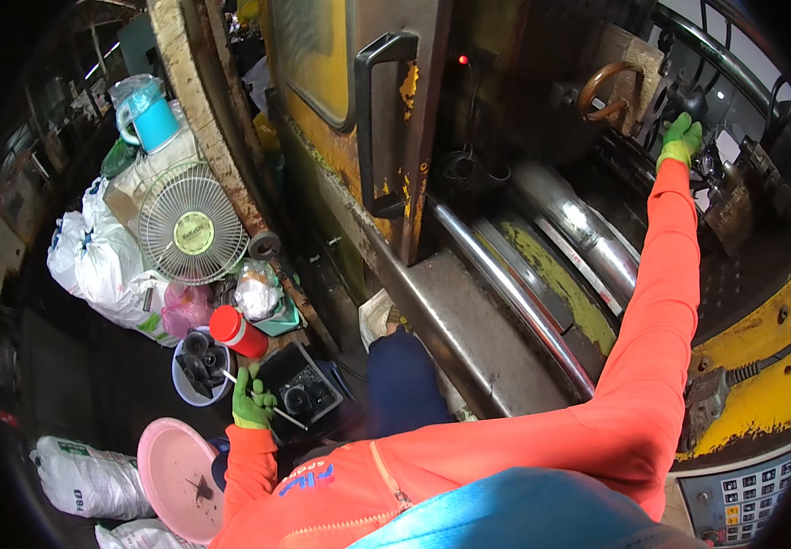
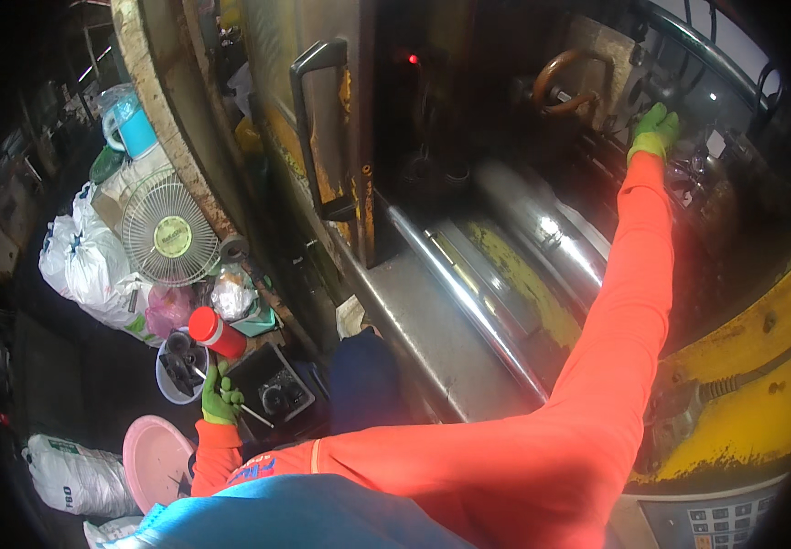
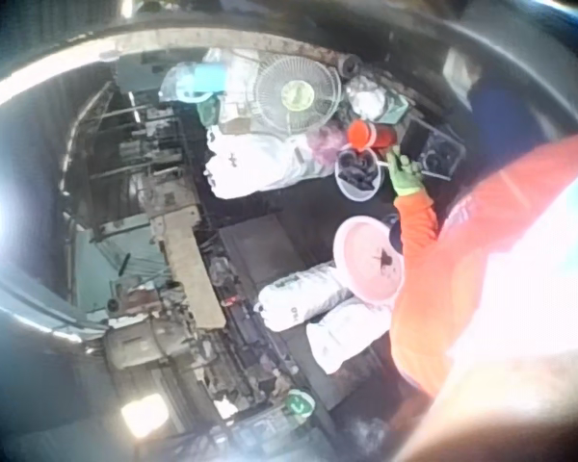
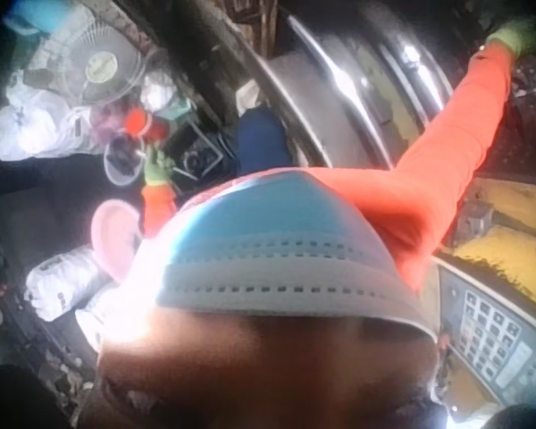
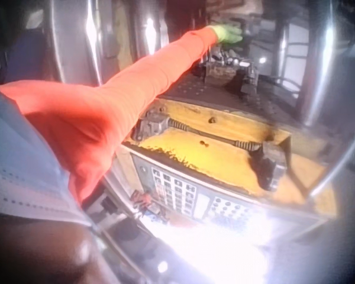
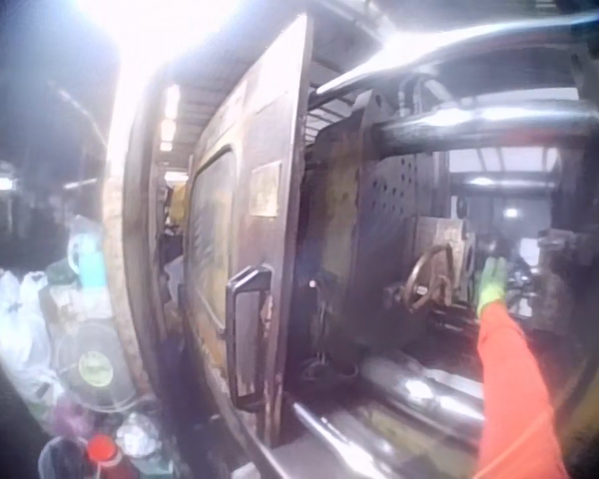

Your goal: The person sits on the floor and uses a metal tool to scrape and clean small dark metal parts in a black tray. They repeatedly pick up each part, scrape it, and place it into a separate bowl. The person also briefly inspects a larger cylindrical part.

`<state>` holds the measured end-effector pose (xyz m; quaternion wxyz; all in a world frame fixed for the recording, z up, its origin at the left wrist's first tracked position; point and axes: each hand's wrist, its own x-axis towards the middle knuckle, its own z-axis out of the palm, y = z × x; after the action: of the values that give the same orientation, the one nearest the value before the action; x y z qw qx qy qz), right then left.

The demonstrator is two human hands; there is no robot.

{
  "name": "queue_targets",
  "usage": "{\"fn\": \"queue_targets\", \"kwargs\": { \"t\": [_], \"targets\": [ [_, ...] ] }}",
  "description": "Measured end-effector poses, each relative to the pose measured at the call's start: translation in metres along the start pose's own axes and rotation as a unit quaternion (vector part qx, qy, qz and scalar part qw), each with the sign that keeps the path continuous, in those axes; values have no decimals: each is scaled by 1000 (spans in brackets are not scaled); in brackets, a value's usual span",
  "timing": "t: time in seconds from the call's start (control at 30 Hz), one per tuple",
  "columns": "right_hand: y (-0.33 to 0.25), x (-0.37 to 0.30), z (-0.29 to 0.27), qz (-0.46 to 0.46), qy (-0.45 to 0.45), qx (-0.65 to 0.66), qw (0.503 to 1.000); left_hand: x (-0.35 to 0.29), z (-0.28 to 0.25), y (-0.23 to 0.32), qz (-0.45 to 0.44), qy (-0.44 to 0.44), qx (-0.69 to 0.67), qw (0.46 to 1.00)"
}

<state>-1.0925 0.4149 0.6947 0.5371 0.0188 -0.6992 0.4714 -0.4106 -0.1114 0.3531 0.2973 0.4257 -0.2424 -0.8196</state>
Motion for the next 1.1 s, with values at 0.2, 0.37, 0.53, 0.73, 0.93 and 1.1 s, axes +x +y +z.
{"fn": "queue_targets", "kwargs": {
  "t": [0.2,0.37,0.53,0.73,0.93,1.1],
  "targets": [
    [-170,-106,-40,-333,-23,220,916,-44,69,31,26,-341,96,935],
    [-336,-253,-82,-667,-188,178,698,-100,139,48,46,-466,97,878],
    [-418,-401,-99,-757,-271,234,547,-105,137,58,348,-410,145,831],
    [-450,-434,-68,-692,-336,320,554,-75,-3,68,644,-116,395,645],
    [-402,-336,-6,-202,-213,197,935,-63,-244,104,357,287,402,793],
    [-354,-386,38,-62,-373,352,856,-5,-436,112,76,418,228,876]
  ]
}}
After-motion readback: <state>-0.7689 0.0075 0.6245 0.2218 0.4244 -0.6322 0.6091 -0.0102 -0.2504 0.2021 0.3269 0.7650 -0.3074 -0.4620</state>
